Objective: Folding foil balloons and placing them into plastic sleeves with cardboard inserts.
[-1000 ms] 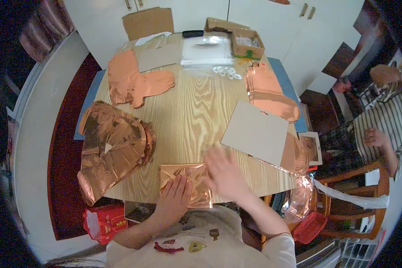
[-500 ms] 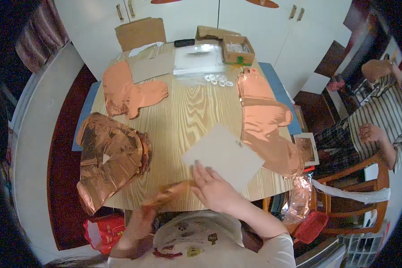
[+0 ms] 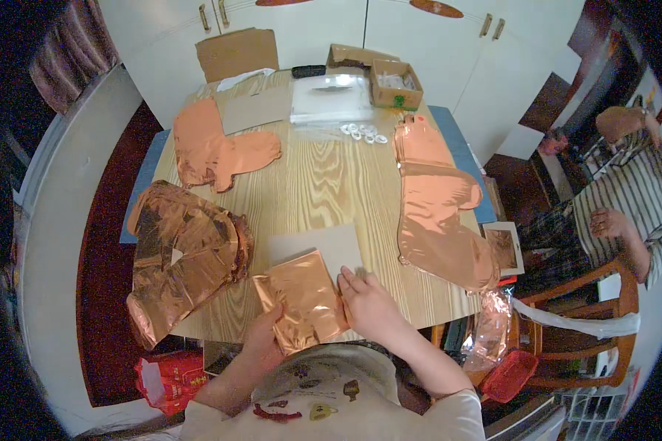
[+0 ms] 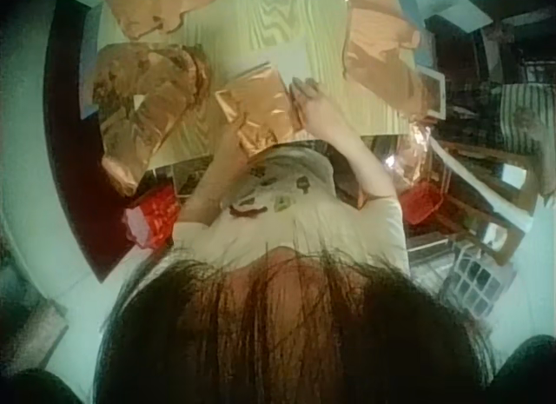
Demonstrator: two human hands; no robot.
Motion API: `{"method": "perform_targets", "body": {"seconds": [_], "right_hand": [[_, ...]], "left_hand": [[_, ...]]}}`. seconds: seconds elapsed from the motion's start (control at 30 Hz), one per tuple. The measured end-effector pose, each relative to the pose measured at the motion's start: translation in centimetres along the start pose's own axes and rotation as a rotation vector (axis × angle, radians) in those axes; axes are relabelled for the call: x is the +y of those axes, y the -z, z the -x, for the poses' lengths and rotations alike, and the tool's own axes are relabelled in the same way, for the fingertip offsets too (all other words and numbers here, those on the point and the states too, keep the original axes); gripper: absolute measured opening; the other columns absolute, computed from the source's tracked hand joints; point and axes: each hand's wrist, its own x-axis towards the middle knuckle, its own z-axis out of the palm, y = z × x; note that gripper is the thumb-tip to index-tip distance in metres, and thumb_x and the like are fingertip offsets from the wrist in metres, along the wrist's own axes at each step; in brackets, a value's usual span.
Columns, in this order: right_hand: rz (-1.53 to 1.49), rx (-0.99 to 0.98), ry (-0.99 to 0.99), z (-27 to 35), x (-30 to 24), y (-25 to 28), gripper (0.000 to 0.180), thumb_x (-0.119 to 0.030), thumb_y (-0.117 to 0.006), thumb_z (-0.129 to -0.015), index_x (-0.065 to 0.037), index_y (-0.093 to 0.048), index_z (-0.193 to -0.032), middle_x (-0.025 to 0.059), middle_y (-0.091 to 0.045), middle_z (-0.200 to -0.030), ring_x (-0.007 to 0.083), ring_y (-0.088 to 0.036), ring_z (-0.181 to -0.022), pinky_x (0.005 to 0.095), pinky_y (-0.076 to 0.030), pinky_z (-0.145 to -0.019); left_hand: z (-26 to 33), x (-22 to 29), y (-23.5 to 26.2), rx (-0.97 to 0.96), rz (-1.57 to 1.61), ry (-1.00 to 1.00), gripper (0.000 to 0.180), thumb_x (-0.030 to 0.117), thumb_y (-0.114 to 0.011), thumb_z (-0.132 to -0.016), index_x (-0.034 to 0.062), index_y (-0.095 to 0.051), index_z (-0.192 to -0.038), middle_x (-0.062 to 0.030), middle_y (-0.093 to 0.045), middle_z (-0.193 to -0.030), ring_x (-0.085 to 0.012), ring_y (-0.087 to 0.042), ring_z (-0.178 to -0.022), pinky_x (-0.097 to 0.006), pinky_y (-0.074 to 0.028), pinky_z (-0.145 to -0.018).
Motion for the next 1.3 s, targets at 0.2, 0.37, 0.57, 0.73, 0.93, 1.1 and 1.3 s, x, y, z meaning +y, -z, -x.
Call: {"method": "perform_targets", "body": {"seconds": [0.2, 0.37, 0.57, 0.73, 0.93, 1.1, 1.3], "right_hand": [[-0.234, 0.129, 0.088, -1.5, 2.5, 2.0, 0.045, -0.015, -0.054, -0.093, 0.001, -0.05, -0.136, 0.0215, -0.052, -0.137, 0.0371, -0.053, -0.121, 0.0416, -0.041, -0.105], [-0.352, 0.123, -0.025, -3.0, 4.5, 0.9, 0.045, -0.018, -0.053, -0.096, 0.0, -0.048, -0.136, 0.0215, -0.052, -0.137, 0.0362, -0.05, -0.126, 0.0429, -0.041, -0.106], [-0.201, 0.063, 0.06, -4.0, 4.3, 1.0, 0.049, -0.027, -0.056, -0.095, -0.001, -0.05, -0.135, 0.0185, -0.049, -0.141, 0.0344, -0.046, -0.13, 0.0423, -0.04, -0.106], [0.013, 0.04, 0.211, -4.1, 4.3, -0.2, 0.064, -0.043, -0.056, -0.093, -0.002, -0.045, -0.14, 0.0158, -0.041, -0.149, 0.0322, -0.039, -0.137, 0.045, -0.032, -0.112], [0.005, 0.01, 0.211, -4.3, 4.5, -1.3, 0.08, -0.055, -0.054, -0.09, 0.001, -0.037, -0.145, 0.0181, -0.038, -0.151, 0.0339, -0.036, -0.139, 0.0475, -0.027, -0.115], [0.022, 0.013, 0.221, -4.2, 4.7, -1.4, 0.083, -0.058, -0.053, -0.09, 0.001, -0.036, -0.145, 0.0188, -0.037, -0.151, 0.0337, -0.035, -0.14, 0.0477, -0.025, -0.117], [0.057, -0.011, 0.226, -4.3, 4.8, -1.3, 0.082, -0.057, -0.051, -0.091, 0.0, -0.034, -0.147, 0.0174, -0.036, -0.152, 0.0305, -0.033, -0.142, 0.0462, -0.023, -0.118]], "left_hand": [[-1.4, 2.3, -1.1, -0.084, -0.181, 0.015, 0.041, 0.026, -0.038, -0.105, -0.0001, -0.04, -0.136, -0.0182, -0.058, -0.126, -0.0348, -0.061, -0.112, -0.053, -0.053, -0.095], [-3.8, 3.7, -2.6, -0.121, -0.218, 0.041, 0.04, 0.025, -0.037, -0.105, 0.0001, -0.042, -0.136, -0.0158, -0.059, -0.126, -0.0314, -0.061, -0.113, -0.049, -0.054, -0.094], [-4.0, 3.0, -3.1, -0.081, -0.202, 0.051, 0.04, 0.024, -0.036, -0.105, 0.0004, -0.042, -0.137, -0.0155, -0.059, -0.126, -0.0306, -0.061, -0.113, -0.048, -0.054, -0.095], [-4.2, 2.6, -2.5, -0.094, -0.212, 0.074, 0.04, 0.023, -0.036, -0.105, -0.0012, -0.041, -0.136, -0.016, -0.057, -0.129, -0.0306, -0.061, -0.113, -0.047, -0.054, -0.095], [-3.3, 2.9, -1.1, -0.161, -0.228, 0.1, 0.042, 0.017, -0.045, -0.101, -0.0011, -0.038, -0.138, -0.0167, -0.053, -0.133, -0.0317, -0.056, -0.12, -0.049, -0.048, -0.102], [-2.1, 4.4, 1.0, -0.196, -0.805, -0.651, 0.049, 0.014, -0.054, -0.095, -0.0006, -0.039, -0.139, -0.0198, -0.045, -0.139, -0.0348, -0.047, -0.127, -0.049, -0.041, -0.105], [-4.1, 5.8, -1.3, -0.319, -2.026, -1.208, 0.071, 0.038, -0.062, -0.088, -0.0024, -0.038, -0.141, -0.027, -0.035, -0.145, -0.0449, -0.033, -0.137, -0.053, -0.027, -0.113]]}}
